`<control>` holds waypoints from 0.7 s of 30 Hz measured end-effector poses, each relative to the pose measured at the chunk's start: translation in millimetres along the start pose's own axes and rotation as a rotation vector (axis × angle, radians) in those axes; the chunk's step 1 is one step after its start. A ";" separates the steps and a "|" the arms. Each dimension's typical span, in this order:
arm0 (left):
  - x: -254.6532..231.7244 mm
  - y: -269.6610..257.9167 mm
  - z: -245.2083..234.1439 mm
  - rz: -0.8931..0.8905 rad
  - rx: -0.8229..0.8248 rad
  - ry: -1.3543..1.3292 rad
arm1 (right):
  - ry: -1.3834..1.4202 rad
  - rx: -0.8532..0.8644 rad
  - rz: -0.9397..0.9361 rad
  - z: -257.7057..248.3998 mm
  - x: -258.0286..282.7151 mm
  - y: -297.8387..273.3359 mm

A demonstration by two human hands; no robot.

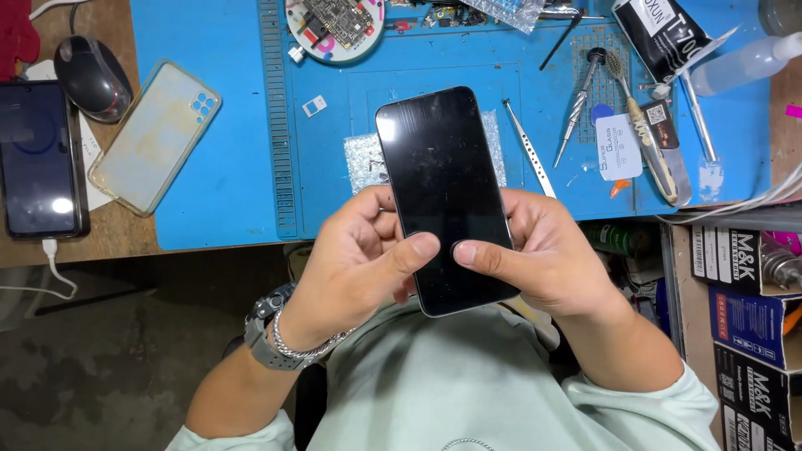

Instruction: The person applies adhesive to the edges of a smartphone back panel, then aligns and presses the panel onto the phone body. They repeatedly wipe the phone's surface with a cloth and peel off protective film strips from the edges.

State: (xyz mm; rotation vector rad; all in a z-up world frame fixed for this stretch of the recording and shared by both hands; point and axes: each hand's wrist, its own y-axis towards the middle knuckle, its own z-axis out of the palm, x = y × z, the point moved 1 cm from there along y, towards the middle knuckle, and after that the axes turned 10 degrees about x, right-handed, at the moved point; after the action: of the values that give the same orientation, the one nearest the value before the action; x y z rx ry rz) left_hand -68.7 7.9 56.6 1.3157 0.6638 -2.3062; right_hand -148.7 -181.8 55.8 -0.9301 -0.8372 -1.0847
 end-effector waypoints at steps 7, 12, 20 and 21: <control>2.2 6.6 -0.3 -0.099 -0.011 -0.010 | -0.029 0.013 0.030 7.6 6.5 4.2; 9.9 7.9 -9.1 -0.039 0.092 -0.198 | 0.133 0.061 0.059 4.0 5.8 1.9; 34.8 11.0 -34.5 0.096 0.334 -0.267 | 0.087 0.147 0.027 11.2 20.4 -13.2; 37.4 10.5 -36.4 0.115 0.358 -0.237 | 0.063 0.156 0.026 13.2 22.0 -15.4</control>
State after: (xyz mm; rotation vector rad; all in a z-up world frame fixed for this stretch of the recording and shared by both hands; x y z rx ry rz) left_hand -55.8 16.6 5.7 1.1586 0.0984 -2.5082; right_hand -159.2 -180.2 83.8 -0.7704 -0.8425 -1.0061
